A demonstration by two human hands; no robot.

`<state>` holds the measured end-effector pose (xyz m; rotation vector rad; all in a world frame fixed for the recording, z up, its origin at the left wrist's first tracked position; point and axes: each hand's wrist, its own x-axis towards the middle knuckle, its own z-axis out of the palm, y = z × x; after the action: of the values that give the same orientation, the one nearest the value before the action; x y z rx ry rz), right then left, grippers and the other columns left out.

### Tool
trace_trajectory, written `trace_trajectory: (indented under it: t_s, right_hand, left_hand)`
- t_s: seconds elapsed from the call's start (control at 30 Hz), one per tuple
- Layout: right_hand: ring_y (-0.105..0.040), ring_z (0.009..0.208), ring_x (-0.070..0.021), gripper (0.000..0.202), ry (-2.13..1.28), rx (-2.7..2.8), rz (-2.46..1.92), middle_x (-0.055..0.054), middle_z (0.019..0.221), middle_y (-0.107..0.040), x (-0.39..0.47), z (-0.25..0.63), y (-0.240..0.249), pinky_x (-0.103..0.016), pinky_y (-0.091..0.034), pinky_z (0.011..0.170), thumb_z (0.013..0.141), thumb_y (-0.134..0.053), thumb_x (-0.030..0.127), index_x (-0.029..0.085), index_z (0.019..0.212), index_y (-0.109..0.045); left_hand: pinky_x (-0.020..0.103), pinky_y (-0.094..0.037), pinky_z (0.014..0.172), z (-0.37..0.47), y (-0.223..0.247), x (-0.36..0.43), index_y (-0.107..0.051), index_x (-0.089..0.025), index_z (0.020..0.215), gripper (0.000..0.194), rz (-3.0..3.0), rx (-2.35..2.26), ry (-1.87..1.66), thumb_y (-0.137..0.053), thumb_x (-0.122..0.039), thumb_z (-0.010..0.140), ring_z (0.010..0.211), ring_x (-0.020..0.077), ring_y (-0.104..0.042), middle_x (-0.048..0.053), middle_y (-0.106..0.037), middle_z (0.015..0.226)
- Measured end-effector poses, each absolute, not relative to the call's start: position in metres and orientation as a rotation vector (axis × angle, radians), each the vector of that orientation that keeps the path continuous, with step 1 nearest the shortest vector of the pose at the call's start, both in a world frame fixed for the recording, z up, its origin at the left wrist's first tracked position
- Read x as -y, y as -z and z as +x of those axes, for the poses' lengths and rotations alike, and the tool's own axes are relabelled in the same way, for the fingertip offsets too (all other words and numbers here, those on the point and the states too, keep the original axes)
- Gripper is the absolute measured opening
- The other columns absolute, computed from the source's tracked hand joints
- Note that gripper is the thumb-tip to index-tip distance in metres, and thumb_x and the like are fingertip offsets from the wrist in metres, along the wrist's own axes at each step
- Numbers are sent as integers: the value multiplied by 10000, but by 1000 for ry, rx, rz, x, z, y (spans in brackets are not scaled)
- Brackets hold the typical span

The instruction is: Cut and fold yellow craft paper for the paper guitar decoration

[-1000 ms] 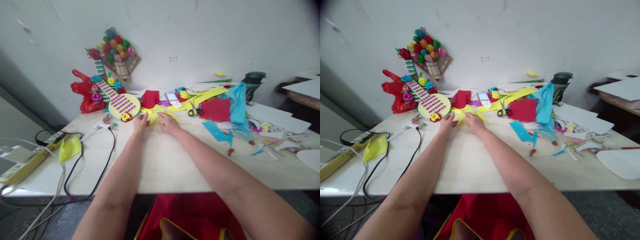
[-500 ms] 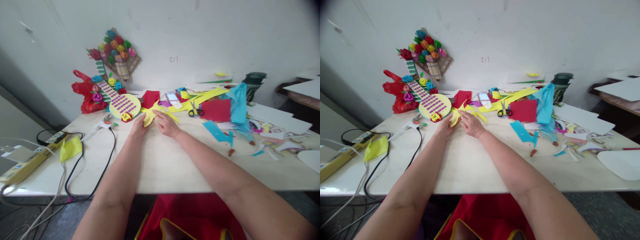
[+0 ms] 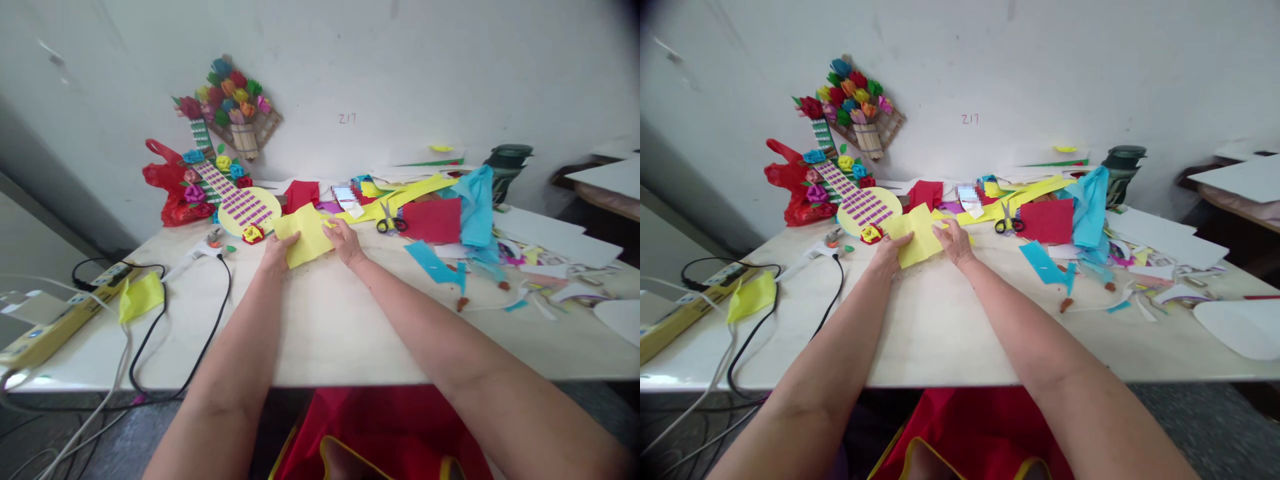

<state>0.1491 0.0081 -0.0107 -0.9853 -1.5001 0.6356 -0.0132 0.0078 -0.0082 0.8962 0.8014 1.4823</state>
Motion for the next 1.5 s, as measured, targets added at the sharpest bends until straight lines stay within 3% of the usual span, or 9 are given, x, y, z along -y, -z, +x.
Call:
trace_trajectory:
  t_s: [0.17, 0.37, 0.63, 0.77, 0.93, 1.33, 1.5]
  right_hand:
    - [-514, 635, -140, 292, -796, 1450, -1064, 24, 578, -532, -14, 149, 14, -253, -399, 602, 644, -548, 445, 157, 687, -572]
    - [-484, 548, -122, 187, -878, 1387, -1119, 37, 502, -495, -21, 152, 18, -235, -376, 517, 592, -572, 344, 164, 568, -528]
    - [-478, 547, -116, 158, -870, 1387, -1142, 34, 525, -512, -22, 154, 19, -223, -364, 503, 595, -547, 317, 159, 599, -554]
    - [-466, 530, -110, 153, -903, 1373, -1145, 36, 515, -501, -22, 153, 20, -217, -348, 484, 590, -549, 310, 157, 598, -548]
    - [-445, 503, -103, 159, -930, 1376, -1135, 43, 493, -473, -20, 154, 20, -215, -329, 468, 596, -540, 317, 160, 575, -526]
    - [-479, 475, -102, 181, -1120, 1484, -1076, 44, 487, -516, -18, 159, 23, -218, -362, 471, 583, -596, 330, 158, 582, -538]
    - [-512, 493, -109, 154, -1238, 1536, -1025, 21, 541, -572, -19, 162, 24, -225, -393, 486, 576, -622, 300, 158, 627, -587]
  left_hand:
    - [398, -489, 773, -8, 6, -1, -605, -104, 897, 498, 974, -782, -1373, -772, -183, 435, 842, 275, -608, 111, -663, 853]
    - [377, -490, 760, -8, 8, -1, -611, -109, 866, 460, 996, -778, -1312, -767, -204, 444, 819, 256, -615, 99, -667, 817]
    - [363, -472, 803, -12, 13, -7, -606, -106, 881, 386, 967, -758, -1260, -711, -154, 513, 855, 249, -606, 104, -661, 865]
    - [354, -465, 814, -12, 12, -9, -602, -121, 896, 349, 897, -756, -1266, -662, -298, 601, 889, 249, -596, 100, -657, 888]
    - [327, -459, 808, -11, 7, -10, -582, -149, 950, 436, 817, -801, -1297, -545, -490, 680, 910, 230, -590, 80, -661, 861]
    - [335, -471, 709, -22, -3, -6, -617, -115, 802, 607, 850, -820, -1265, -446, -670, 624, 750, 234, -622, 105, -657, 720]
    - [324, -472, 674, -23, -1, -5, -628, -119, 775, 458, 979, -858, -1141, -583, -543, 609, 743, 240, -621, 109, -657, 728]
